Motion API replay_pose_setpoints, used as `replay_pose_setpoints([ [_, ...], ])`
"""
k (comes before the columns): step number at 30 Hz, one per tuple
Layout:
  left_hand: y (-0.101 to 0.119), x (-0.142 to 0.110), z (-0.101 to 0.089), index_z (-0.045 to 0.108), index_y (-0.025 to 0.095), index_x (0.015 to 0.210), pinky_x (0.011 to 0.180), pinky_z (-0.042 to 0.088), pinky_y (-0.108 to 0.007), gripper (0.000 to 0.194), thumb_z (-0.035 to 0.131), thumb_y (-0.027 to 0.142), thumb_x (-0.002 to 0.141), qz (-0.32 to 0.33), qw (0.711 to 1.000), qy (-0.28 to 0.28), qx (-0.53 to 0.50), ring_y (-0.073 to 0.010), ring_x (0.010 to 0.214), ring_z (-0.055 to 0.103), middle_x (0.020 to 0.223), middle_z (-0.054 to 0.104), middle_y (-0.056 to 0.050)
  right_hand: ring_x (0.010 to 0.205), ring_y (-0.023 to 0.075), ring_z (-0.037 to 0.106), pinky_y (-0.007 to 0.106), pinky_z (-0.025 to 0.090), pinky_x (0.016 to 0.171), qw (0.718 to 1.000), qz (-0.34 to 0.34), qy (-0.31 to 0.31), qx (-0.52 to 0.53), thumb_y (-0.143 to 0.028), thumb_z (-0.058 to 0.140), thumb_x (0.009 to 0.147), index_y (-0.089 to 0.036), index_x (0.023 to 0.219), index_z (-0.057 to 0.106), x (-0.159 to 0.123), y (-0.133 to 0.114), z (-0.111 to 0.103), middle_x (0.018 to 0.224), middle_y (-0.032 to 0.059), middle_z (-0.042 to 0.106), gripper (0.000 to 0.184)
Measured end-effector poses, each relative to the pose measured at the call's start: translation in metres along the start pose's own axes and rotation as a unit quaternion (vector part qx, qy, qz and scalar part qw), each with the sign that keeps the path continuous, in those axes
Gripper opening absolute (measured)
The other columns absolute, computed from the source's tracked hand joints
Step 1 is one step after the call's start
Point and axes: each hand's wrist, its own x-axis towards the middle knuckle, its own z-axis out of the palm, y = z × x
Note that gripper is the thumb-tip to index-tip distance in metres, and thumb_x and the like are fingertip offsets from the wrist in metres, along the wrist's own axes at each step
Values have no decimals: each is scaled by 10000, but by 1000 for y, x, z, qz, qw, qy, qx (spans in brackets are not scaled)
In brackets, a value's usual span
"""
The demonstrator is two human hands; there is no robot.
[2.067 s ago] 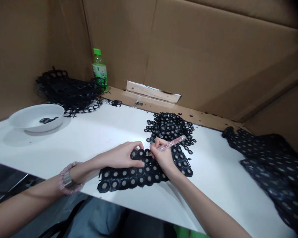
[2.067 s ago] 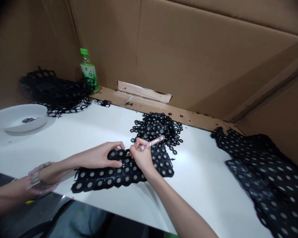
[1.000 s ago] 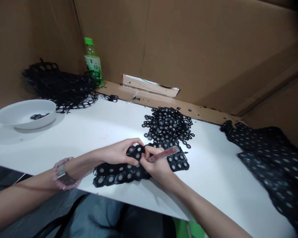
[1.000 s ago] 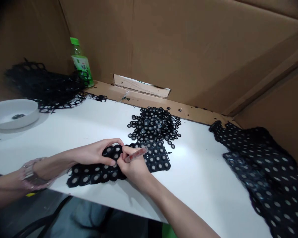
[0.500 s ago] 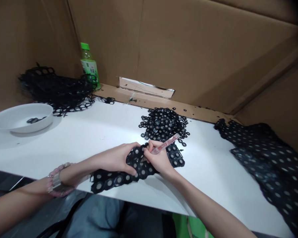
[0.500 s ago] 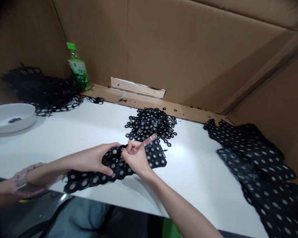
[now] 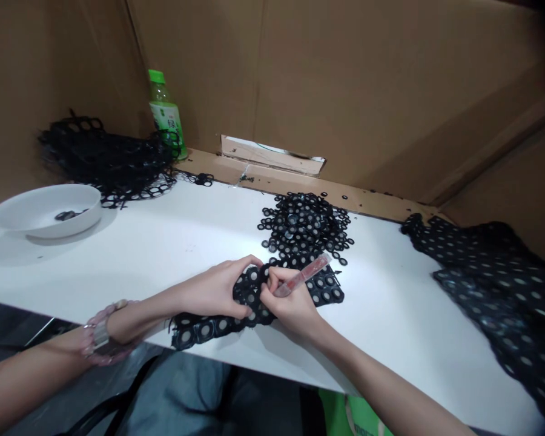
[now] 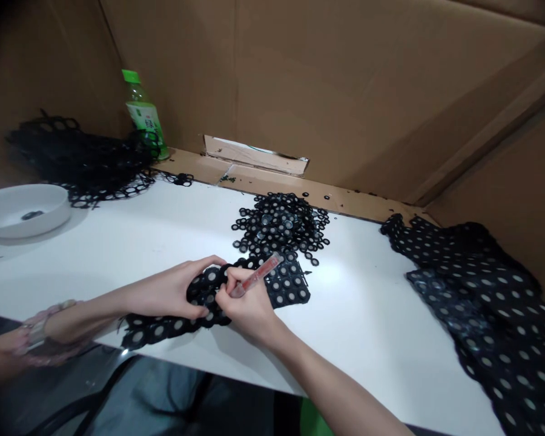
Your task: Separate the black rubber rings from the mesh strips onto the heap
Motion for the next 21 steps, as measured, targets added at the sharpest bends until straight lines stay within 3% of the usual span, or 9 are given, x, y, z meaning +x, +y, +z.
replay_pose_setpoints([
  [7, -3, -2, 4, 388, 263, 1234, 792, 428, -337, 757, 713, 353, 556, -23, 999, 20, 25, -267, 980, 533, 1102, 562, -51, 445, 74, 281, 224, 212, 436, 1000, -6, -9, -14, -118, 478, 631, -199, 483, 272, -1, 0, 0, 449, -65, 307, 266],
  [15, -3, -5, 6, 422, 244, 1139, 788, 419, -337, 592, 675, 298, 606, -31, 999, 22, 13, -241, 929, 535, 1031, 561, -34, 435, 76, 295, 223, 219, 436, 999, -23, -20, -35, -124, 482, 640, -200, 485, 282, -2, 0, 0, 440, -63, 320, 264],
  [21, 0, -7, 9, 422, 218, 1054, 810, 416, -314, 459, 628, 222, 645, -34, 994, 20, -98, -195, 920, 532, 973, 559, -7, 405, 70, 293, 221, 216, 421, 995, -54, -31, -74, -140, 487, 676, -200, 489, 265, -4, 2, 3, 424, -62, 319, 296],
])
